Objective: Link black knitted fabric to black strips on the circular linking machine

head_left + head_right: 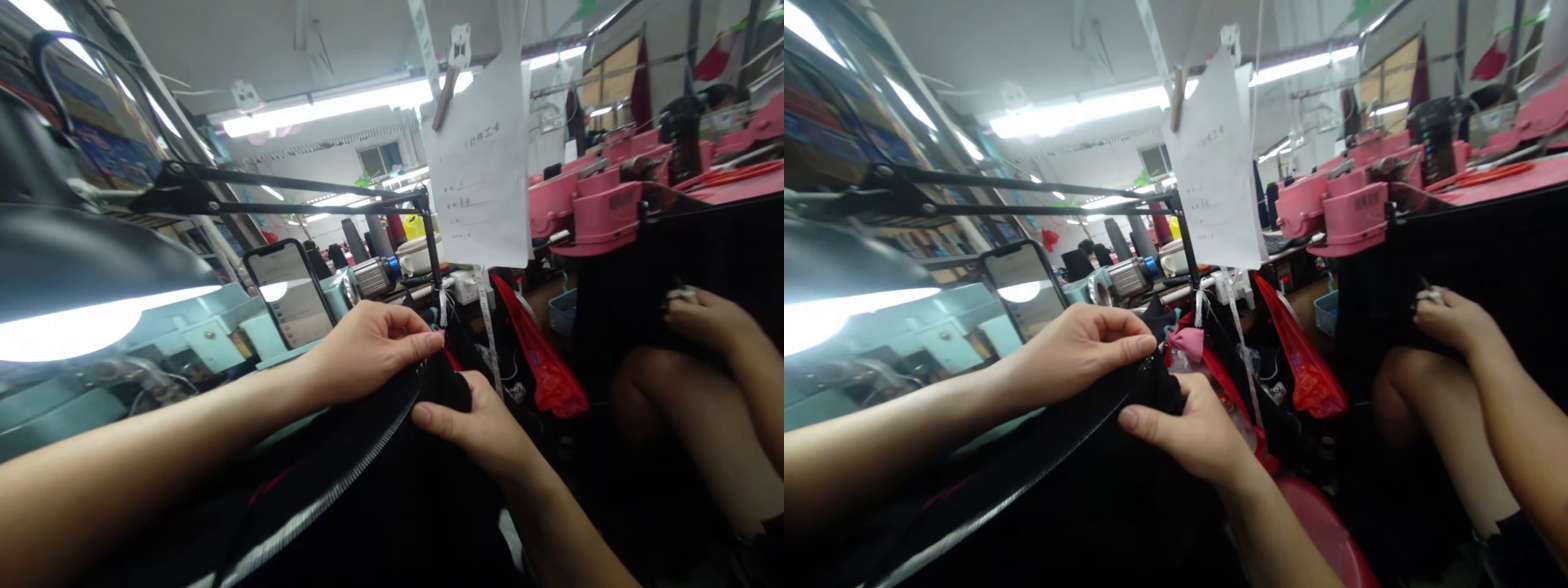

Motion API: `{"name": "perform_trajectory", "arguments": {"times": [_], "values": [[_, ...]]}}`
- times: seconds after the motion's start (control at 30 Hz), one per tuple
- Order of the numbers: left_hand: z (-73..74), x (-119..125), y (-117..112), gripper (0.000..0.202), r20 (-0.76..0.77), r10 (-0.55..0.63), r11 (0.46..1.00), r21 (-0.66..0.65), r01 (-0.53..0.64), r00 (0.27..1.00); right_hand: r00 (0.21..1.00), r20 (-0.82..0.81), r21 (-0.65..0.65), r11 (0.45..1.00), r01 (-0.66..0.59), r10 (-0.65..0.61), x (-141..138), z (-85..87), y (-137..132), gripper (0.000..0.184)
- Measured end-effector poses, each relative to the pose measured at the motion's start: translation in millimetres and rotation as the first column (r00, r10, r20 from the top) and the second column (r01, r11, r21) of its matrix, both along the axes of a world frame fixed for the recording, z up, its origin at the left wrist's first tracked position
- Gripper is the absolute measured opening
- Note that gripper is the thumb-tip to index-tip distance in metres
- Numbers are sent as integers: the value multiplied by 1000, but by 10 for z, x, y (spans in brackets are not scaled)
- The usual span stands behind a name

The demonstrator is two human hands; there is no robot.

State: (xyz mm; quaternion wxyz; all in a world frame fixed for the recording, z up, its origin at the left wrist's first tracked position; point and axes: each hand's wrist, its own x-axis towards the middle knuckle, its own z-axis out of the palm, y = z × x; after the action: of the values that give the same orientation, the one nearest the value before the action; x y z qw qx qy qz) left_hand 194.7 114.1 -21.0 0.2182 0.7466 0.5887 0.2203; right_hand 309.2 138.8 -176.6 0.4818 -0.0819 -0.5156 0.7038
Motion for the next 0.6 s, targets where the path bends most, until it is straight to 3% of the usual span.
{"name": "perform_trajectory", "arguments": {"times": [0.17,0.4,0.6], "values": [[-15,-11,13,33,-3,15,1000,-9,-15,1000,999,-13,-26,999,36,-36,20,-27,26,31],[-31,-33,2,35,22,-17,1000,8,17,1000,996,-89,2,1000,-26,26,56,30,-58,30],[-37,-45,9,36,43,-8,1000,15,8,999,995,-74,21,998,66,-64,18,2,66,31]]}}
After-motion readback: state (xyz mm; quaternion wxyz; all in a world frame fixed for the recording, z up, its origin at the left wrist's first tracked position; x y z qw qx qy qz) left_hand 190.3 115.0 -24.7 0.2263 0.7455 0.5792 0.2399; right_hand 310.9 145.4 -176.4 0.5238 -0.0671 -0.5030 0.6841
